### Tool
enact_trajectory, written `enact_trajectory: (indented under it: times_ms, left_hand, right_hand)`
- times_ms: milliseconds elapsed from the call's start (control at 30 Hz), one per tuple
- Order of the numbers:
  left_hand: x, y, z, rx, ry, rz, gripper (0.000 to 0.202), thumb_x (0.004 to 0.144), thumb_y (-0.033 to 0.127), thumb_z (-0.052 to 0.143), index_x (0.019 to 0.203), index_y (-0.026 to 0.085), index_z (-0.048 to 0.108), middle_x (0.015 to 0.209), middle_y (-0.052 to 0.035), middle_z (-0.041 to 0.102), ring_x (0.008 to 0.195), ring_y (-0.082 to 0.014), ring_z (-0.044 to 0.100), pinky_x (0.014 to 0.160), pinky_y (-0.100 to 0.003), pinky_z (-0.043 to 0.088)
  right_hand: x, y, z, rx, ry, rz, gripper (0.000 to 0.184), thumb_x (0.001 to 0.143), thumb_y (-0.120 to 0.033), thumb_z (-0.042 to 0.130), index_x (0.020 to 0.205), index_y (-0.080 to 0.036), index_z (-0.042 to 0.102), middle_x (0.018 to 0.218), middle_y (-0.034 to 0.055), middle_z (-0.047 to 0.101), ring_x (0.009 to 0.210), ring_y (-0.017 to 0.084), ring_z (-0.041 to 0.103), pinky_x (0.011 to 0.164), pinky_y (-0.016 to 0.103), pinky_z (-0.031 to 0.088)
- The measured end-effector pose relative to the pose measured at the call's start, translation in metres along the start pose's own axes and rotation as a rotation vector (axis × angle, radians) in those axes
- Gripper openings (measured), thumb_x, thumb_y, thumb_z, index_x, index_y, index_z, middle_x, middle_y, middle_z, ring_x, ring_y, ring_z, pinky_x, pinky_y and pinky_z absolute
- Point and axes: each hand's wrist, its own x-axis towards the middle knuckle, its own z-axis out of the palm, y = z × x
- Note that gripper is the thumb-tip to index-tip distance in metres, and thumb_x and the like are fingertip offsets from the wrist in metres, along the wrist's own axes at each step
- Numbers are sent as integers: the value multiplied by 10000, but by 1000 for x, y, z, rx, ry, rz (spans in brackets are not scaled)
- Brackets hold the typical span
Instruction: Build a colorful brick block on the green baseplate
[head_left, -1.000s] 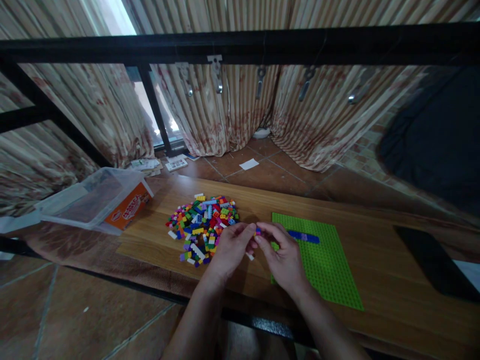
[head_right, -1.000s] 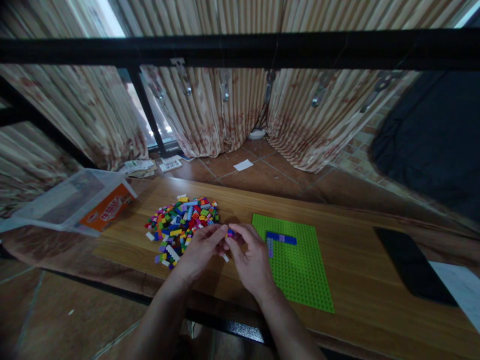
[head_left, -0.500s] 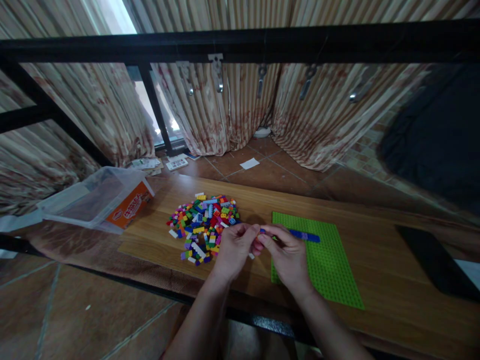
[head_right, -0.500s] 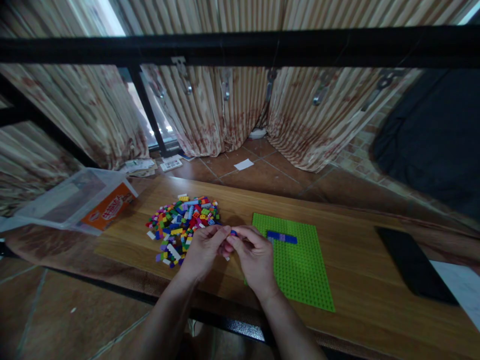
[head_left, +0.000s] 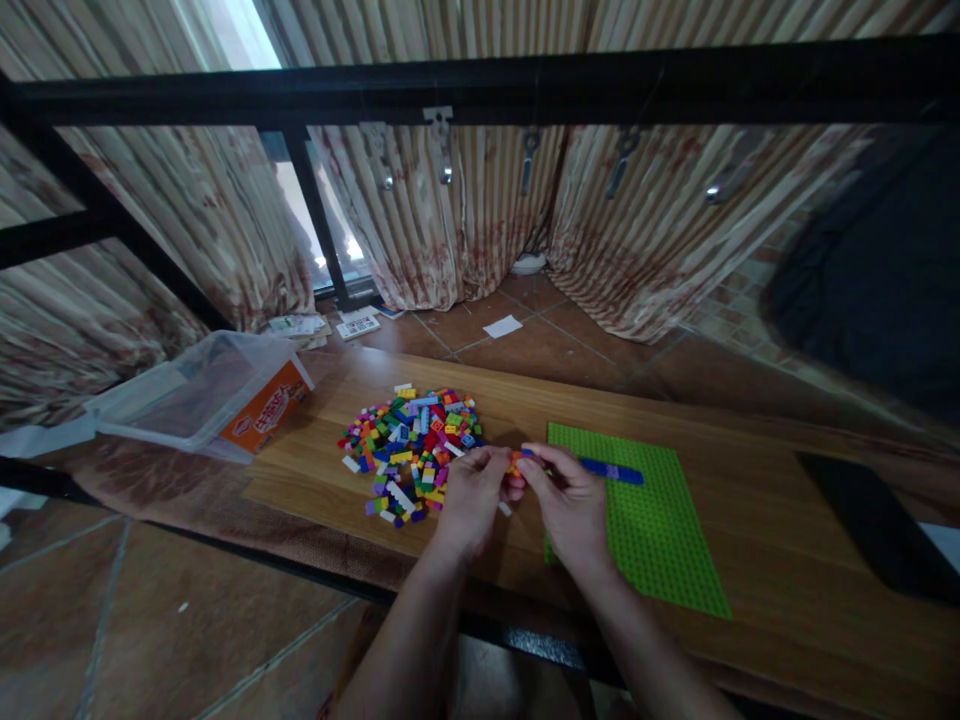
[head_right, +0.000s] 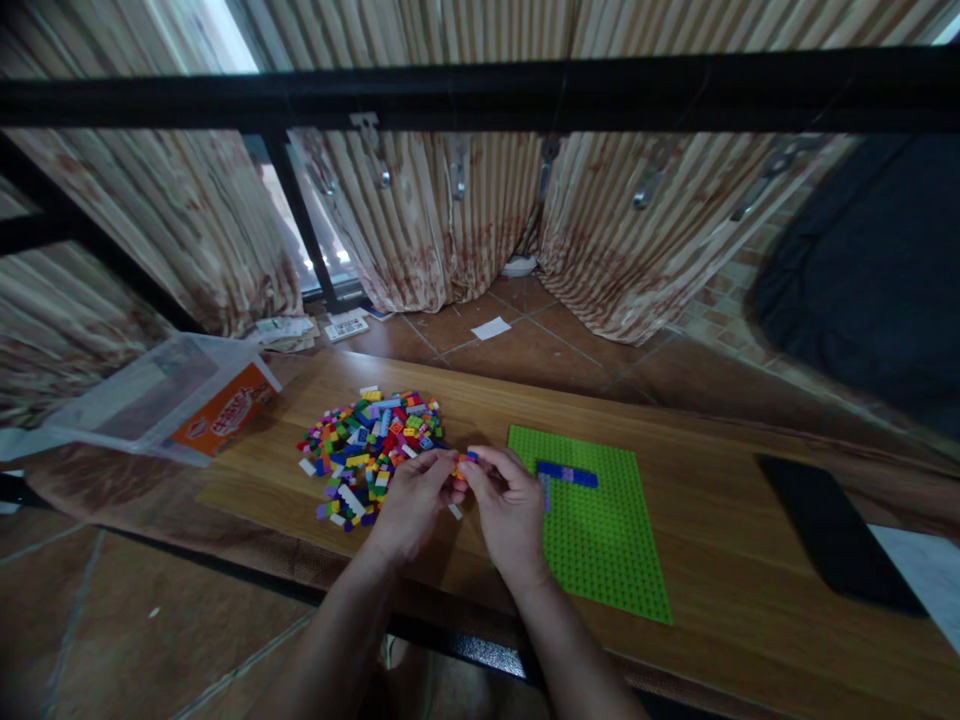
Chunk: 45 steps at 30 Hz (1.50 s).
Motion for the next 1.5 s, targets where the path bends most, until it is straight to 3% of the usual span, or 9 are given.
enact_trajectory:
  times_ms: [200, 333, 500, 767, 933, 1067, 1167, 1367, 1500]
  left_hand:
    - [-1, 0, 6, -77, 9, -76, 361, 648, 456, 757, 687, 126, 617, 606, 7, 584, 506, -70, 520, 487, -188, 423]
    - [-1, -2, 5, -58, -70, -40, 372, 601, 447, 797, 663, 122, 628, 587, 19, 565, 508, -60, 502, 482, -175, 387]
    - [1, -5, 4, 37, -32, 40, 333, 657, 434, 747, 622, 126, 627, 520, 26, 543, 461, -64, 472, 452, -188, 363]
    - [0, 3, -1, -136, 12, -68, 203, 683, 288, 727, 738, 101, 670, 631, -23, 629, 562, -74, 571, 532, -171, 435]
    - [5, 11, -11, -87, 104, -33, 168, 714, 245, 688, 800, 102, 671, 701, -42, 654, 606, -102, 622, 586, -205, 490]
    - [12, 13, -22, 80, 170, 51, 168, 697, 258, 716, 783, 124, 659, 732, -20, 650, 622, -113, 634, 598, -224, 510]
    - [17, 9, -30, 281, 155, 110, 131, 756, 261, 657, 810, 141, 660, 712, -13, 656, 642, -131, 642, 600, -240, 516]
    - [16, 5, -29, 836, 172, 358, 163, 848, 242, 553, 843, 167, 697, 787, -45, 707, 754, -159, 655, 716, -276, 502]
    - [14, 7, -23, 970, 213, 410, 131, 830, 223, 607, 878, 161, 712, 848, -58, 724, 792, -164, 659, 786, -290, 494]
  right_hand:
    - [0, 2, 1, 23, -27, 20, 170, 787, -327, 684, 910, -223, 738, 835, 19, 692, 746, 150, 620, 668, 273, 520]
    - [3, 0, -3, 49, -90, 11, 147, 775, -312, 697, 889, -232, 743, 757, 2, 664, 673, 137, 602, 619, 264, 512]
    - [4, -1, -5, -10, -87, -20, 119, 778, -301, 692, 857, -231, 747, 799, 14, 692, 712, 149, 618, 653, 275, 510]
    - [7, 5, -1, 245, 36, 268, 309, 709, -428, 732, 929, -210, 743, 742, 18, 711, 627, 149, 606, 597, 295, 511]
    - [11, 16, -12, -136, 5, 160, 265, 757, -411, 683, 924, -212, 737, 850, 48, 727, 726, 189, 638, 671, 332, 519]
    - [8, 20, -16, -593, -118, -52, 209, 854, -309, 569, 957, -209, 721, 918, 73, 712, 834, 217, 645, 792, 368, 500]
    - [6, 20, -14, -790, -194, -96, 233, 882, -246, 512, 1001, -175, 698, 952, 90, 697, 868, 228, 645, 827, 377, 494]
    - [4, 16, -7, -783, -283, -101, 260, 871, -228, 541, 1084, -132, 656, 1018, 113, 676, 927, 242, 644, 859, 383, 505]
    - [2, 15, -6, -698, -298, -40, 302, 825, -228, 608, 1112, -136, 641, 1013, 96, 657, 855, 223, 652, 801, 368, 529]
